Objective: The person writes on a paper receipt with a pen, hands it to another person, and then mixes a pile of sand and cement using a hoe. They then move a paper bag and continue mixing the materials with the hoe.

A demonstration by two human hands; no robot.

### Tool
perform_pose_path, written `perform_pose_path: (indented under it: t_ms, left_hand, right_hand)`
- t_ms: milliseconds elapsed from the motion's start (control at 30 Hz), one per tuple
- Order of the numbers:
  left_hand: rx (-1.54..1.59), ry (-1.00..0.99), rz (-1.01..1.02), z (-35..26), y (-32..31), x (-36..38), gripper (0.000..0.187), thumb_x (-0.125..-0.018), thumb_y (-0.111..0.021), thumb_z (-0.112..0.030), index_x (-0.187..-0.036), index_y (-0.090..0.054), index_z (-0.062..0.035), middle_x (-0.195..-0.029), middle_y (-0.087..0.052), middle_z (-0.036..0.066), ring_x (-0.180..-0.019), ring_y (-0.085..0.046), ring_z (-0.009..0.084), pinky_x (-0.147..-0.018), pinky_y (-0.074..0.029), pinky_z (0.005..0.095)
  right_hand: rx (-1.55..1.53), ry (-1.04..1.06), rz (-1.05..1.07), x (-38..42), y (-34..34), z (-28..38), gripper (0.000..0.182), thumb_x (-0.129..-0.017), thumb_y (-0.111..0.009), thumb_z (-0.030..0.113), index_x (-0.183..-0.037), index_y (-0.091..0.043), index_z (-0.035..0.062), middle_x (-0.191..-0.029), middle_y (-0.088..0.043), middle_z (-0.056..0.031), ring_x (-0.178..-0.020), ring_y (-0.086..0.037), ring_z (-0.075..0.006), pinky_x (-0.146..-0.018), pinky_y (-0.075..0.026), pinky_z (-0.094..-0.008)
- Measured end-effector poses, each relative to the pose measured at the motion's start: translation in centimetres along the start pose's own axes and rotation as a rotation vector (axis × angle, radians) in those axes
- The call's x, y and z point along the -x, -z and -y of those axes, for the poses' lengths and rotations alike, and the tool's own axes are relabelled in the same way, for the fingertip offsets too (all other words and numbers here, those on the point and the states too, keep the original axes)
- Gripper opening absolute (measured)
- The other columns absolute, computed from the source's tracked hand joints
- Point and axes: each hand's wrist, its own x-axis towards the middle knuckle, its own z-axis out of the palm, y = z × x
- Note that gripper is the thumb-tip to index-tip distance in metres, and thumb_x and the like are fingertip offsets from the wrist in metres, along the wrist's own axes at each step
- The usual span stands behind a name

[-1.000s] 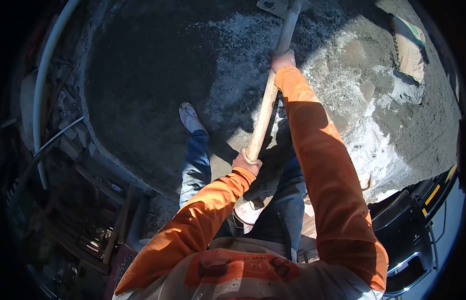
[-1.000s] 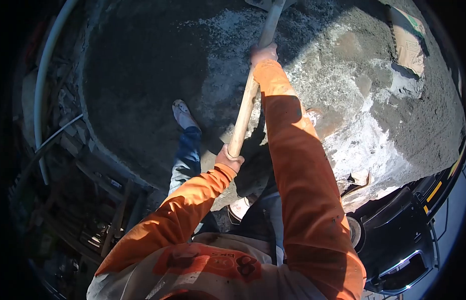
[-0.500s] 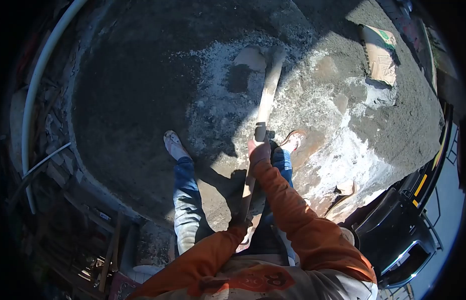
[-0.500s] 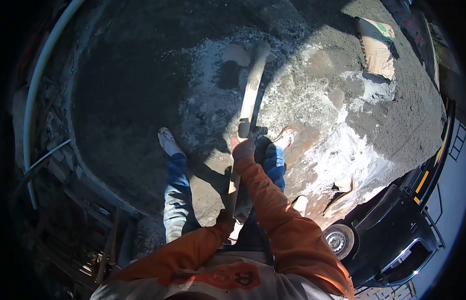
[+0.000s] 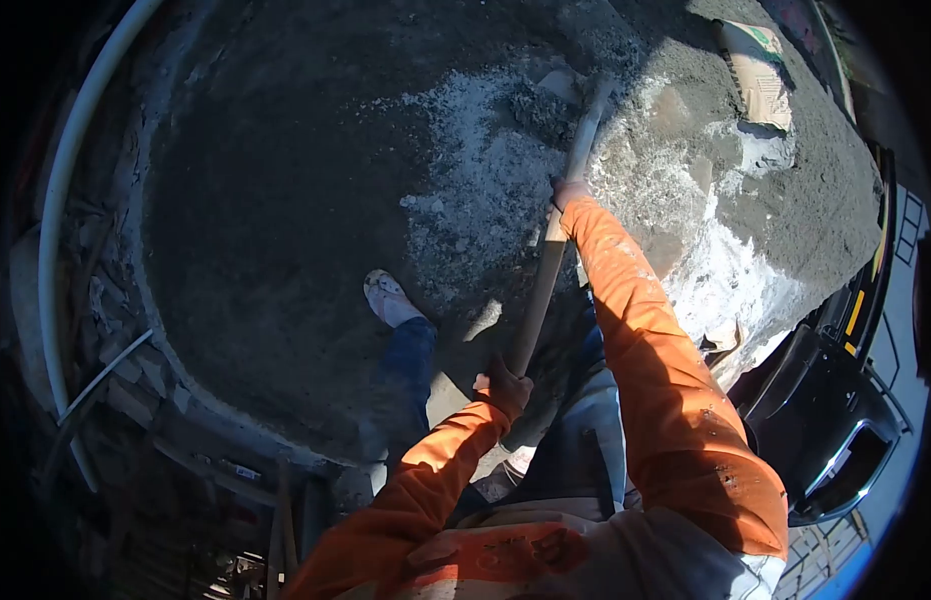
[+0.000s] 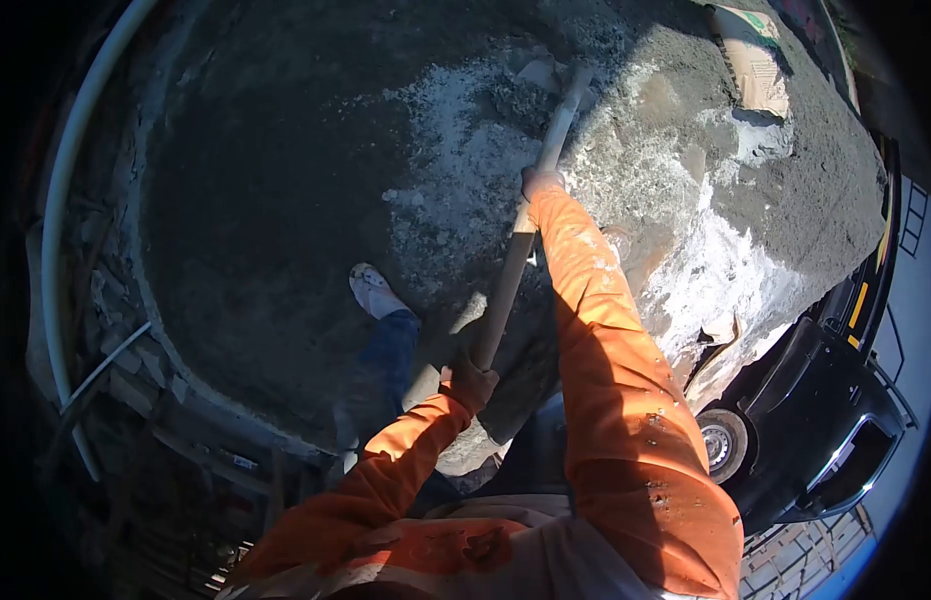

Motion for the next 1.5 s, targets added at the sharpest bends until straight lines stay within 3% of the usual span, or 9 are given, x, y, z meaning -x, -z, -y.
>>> perform_pose_path:
  t_ms: [133, 233, 400, 500, 633, 733, 833, 1233, 1500]
  left_hand:
    - [-0.088, 0.097, 0.178, 7.1, 3.3, 9.1, 0.049, -0.067, -0.062, -0.028, -0.105, -0.045, -0.0023, -0.094, -0.06, 0.023, -0.09, -0.058, 0.0377, -0.08, -0.047, 0.0424]
    - [-0.116, 0.142, 0.317, 8.6, 4.7, 15.7, 0.051, -0.072, -0.064, -0.029, -0.107, -0.04, 0.0004, -0.096, -0.058, 0.026, -0.091, -0.057, 0.0389, -0.08, -0.046, 0.0435]
    - [-0.289, -0.097, 0.645, 11.0, 4.3, 21.9, 0.05, -0.074, -0.061, -0.027, -0.108, -0.038, -0.0002, -0.097, -0.056, 0.026, -0.093, -0.055, 0.0405, -0.081, -0.045, 0.0462]
    - [-0.151, -0.14, 0.394, 13.7, 1.4, 19.5, 0.046, -0.072, -0.063, -0.021, -0.109, -0.039, -0.005, -0.095, -0.057, 0.023, -0.092, -0.056, 0.0391, -0.077, -0.045, 0.0451]
    - [-0.086, -0.279, 0.221, 5.3, -1.2, 4.9, 0.053, -0.066, -0.066, -0.02, -0.112, -0.04, -0.0103, -0.094, -0.058, 0.02, -0.091, -0.056, 0.0375, -0.077, -0.045, 0.0442]
    - [-0.02, -0.386, 0.111, -3.8, -3.5, -7.0, 0.049, -0.063, -0.065, -0.019, -0.107, -0.044, -0.0136, -0.082, -0.059, 0.02, -0.083, -0.058, 0.0388, -0.072, -0.047, 0.0416]
    - [-0.071, -0.479, -0.026, -12.1, -4.5, -12.4, 0.04, -0.061, -0.063, -0.01, -0.098, -0.047, -0.0085, -0.08, -0.057, 0.014, -0.077, -0.058, 0.0285, -0.072, -0.045, 0.0335]
    - [0.512, -0.239, 0.226, -2.3, -16.5, -6.8, 0.038, -0.062, -0.06, -0.008, -0.097, -0.047, -0.0039, -0.073, -0.051, 0.009, -0.066, -0.053, 0.022, -0.062, -0.046, 0.0326]
    - [-0.16, -0.032, 0.125, 8.1, -9.7, 3.9, 0.048, -0.061, -0.063, -0.016, -0.104, -0.045, -0.0046, -0.091, -0.058, 0.019, -0.089, -0.058, 0.0324, -0.075, -0.045, 0.0405]
  right_hand:
    - [0.344, 0.271, -0.081, 8.5, -3.0, -10.9, 0.034, -0.079, -0.051, 0.032, -0.075, -0.058, -0.001, -0.064, -0.058, -0.0132, -0.056, -0.058, -0.0245, -0.052, -0.047, -0.0339]
    - [-0.417, -0.259, 0.17, 18.5, -1.2, -13.1, 0.029, -0.077, -0.055, 0.03, -0.079, -0.058, 0.0011, -0.062, -0.056, -0.0099, -0.051, -0.054, -0.0212, -0.049, -0.044, -0.0349]
    - [0.085, 0.441, -0.059, 14.6, -1.4, -29.4, 0.03, -0.075, -0.059, 0.029, -0.083, -0.056, 0.0007, -0.058, -0.053, -0.0062, -0.048, -0.053, -0.0181, -0.045, -0.044, -0.0327]
    - [-0.293, 0.081, -0.13, 23.3, 5.1, -15.5, 0.02, -0.073, -0.061, 0.017, -0.081, -0.057, -0.0009, -0.058, -0.053, -0.0061, -0.049, -0.053, -0.0155, -0.045, -0.043, -0.0282]
    - [-0.395, 0.357, -0.237, 13.9, 10.6, -7.1, 0.021, -0.076, -0.061, 0.022, -0.081, -0.053, 0.003, -0.061, -0.055, -0.0044, -0.049, -0.052, -0.0128, -0.041, -0.041, -0.0295]
    - [-0.178, 0.573, -0.628, 3.1, 12.9, 0.6, 0.041, -0.071, -0.063, 0.03, -0.095, -0.054, -0.0024, -0.083, -0.062, -0.0172, -0.079, -0.06, -0.0307, -0.073, -0.046, -0.0362]
    - [-0.401, 0.445, -0.265, 2.1, 15.5, 7.4, 0.056, -0.073, -0.062, 0.035, -0.108, -0.046, -0.0062, -0.094, -0.059, -0.0248, -0.089, -0.06, -0.032, -0.08, -0.046, -0.0366]
    - [0.065, 0.182, -0.136, 0.5, 12.4, -6.2, 0.067, -0.079, -0.055, 0.028, -0.128, -0.021, 0.0, -0.108, -0.052, -0.0262, -0.099, -0.054, -0.038, -0.086, -0.043, -0.0425]
    - [-0.027, 0.148, -0.097, 9.7, 4.8, -17.2, 0.057, -0.079, -0.055, 0.032, -0.122, -0.028, 0.0055, -0.102, -0.052, -0.0258, -0.092, -0.055, -0.0382, -0.08, -0.045, -0.043]
